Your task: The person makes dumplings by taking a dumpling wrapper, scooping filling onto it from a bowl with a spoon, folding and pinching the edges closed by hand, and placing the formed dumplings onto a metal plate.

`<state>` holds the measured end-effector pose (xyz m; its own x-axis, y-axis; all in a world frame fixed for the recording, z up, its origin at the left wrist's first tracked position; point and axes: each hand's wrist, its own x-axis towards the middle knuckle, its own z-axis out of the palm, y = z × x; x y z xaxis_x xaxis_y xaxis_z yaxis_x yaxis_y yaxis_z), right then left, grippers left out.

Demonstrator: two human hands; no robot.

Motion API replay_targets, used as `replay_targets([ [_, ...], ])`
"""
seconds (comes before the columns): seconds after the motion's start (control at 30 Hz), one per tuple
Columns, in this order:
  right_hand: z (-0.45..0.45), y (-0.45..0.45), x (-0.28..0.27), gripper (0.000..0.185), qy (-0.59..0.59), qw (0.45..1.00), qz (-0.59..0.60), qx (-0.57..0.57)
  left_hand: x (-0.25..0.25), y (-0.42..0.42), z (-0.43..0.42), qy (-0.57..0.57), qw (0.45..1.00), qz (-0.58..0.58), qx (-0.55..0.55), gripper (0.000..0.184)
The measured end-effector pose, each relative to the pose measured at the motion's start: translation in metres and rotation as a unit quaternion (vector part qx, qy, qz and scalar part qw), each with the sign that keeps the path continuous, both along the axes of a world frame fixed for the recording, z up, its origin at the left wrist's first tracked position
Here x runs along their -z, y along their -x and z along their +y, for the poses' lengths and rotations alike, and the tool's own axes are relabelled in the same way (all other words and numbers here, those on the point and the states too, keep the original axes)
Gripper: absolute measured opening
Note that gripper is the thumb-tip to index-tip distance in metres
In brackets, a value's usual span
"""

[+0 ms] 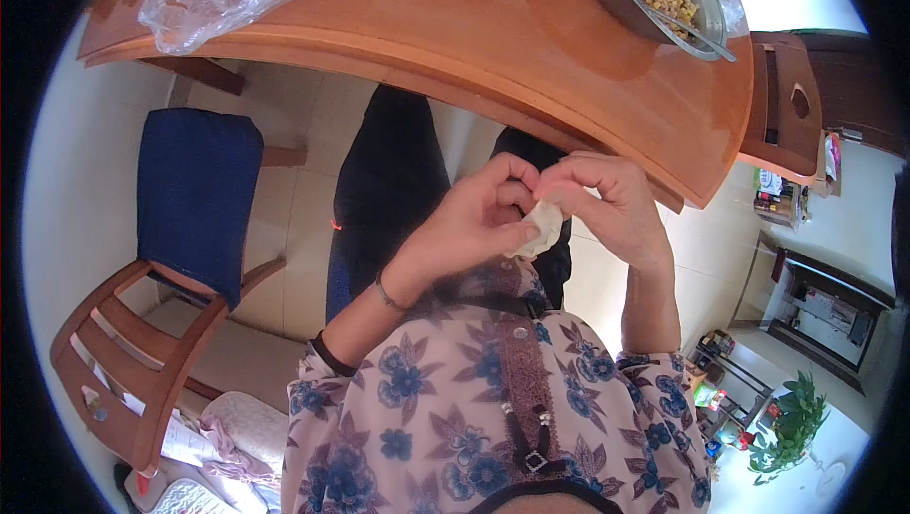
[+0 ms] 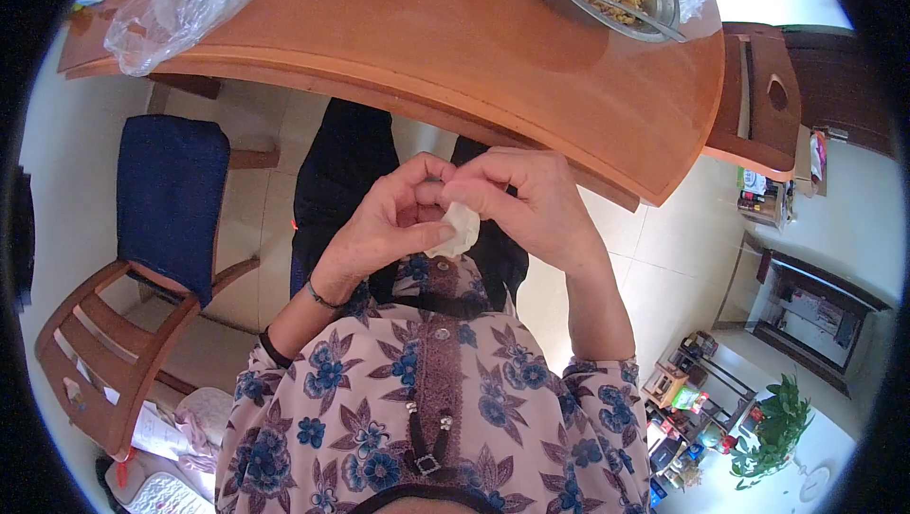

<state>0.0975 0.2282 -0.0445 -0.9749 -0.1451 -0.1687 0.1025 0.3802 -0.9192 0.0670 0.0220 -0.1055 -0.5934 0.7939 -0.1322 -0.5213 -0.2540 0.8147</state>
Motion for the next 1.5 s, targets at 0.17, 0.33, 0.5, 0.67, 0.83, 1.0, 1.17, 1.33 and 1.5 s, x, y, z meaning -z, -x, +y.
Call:
replay_targets([
  [0.17,-0.002,-0.014,-0.011,0.039,0.037,0.997,0.049,0.042,0.001,-0.003,-0.003,-0.02,0.999,-0.038,-0.023,0.039],
  [0.33,-0.011,-0.022,-0.018,0.049,-0.089,0.99,0.113,0.006,0.007,-0.007,0.009,-0.054,0.987,-0.008,-0.149,0.036],
  [0.5,-0.023,-0.021,-0.024,0.039,-0.169,0.981,0.094,0.023,-0.004,-0.008,0.011,-0.056,0.987,-0.023,-0.146,0.035],
  [0.67,-0.019,-0.018,-0.016,0.033,-0.135,0.982,0.126,0.031,-0.012,-0.012,0.015,-0.017,0.984,0.041,-0.17,0.029],
  [0.83,-0.015,-0.013,-0.023,0.029,-0.134,0.978,0.159,0.011,-0.022,-0.011,0.014,0.04,0.977,0.034,-0.205,0.03],
  [1.0,0.007,-0.002,-0.059,0.03,-0.08,0.987,0.135,0.04,-0.046,-0.002,0.022,-0.031,0.976,0.04,-0.21,0.036],
  [1.17,0.071,0.031,-0.093,0.035,-0.042,0.967,0.229,0.106,-0.061,0.027,0.022,0.023,0.933,0.21,-0.293,0.032],
  [1.33,0.145,0.1,-0.142,0.035,-0.038,0.946,0.254,0.197,-0.054,0.061,0.029,0.181,0.824,0.391,-0.368,0.015],
  [1.5,0.213,0.195,-0.142,0.035,-0.084,0.947,0.198,0.238,-0.052,0.078,0.043,0.279,0.719,0.514,-0.376,0.005],
])
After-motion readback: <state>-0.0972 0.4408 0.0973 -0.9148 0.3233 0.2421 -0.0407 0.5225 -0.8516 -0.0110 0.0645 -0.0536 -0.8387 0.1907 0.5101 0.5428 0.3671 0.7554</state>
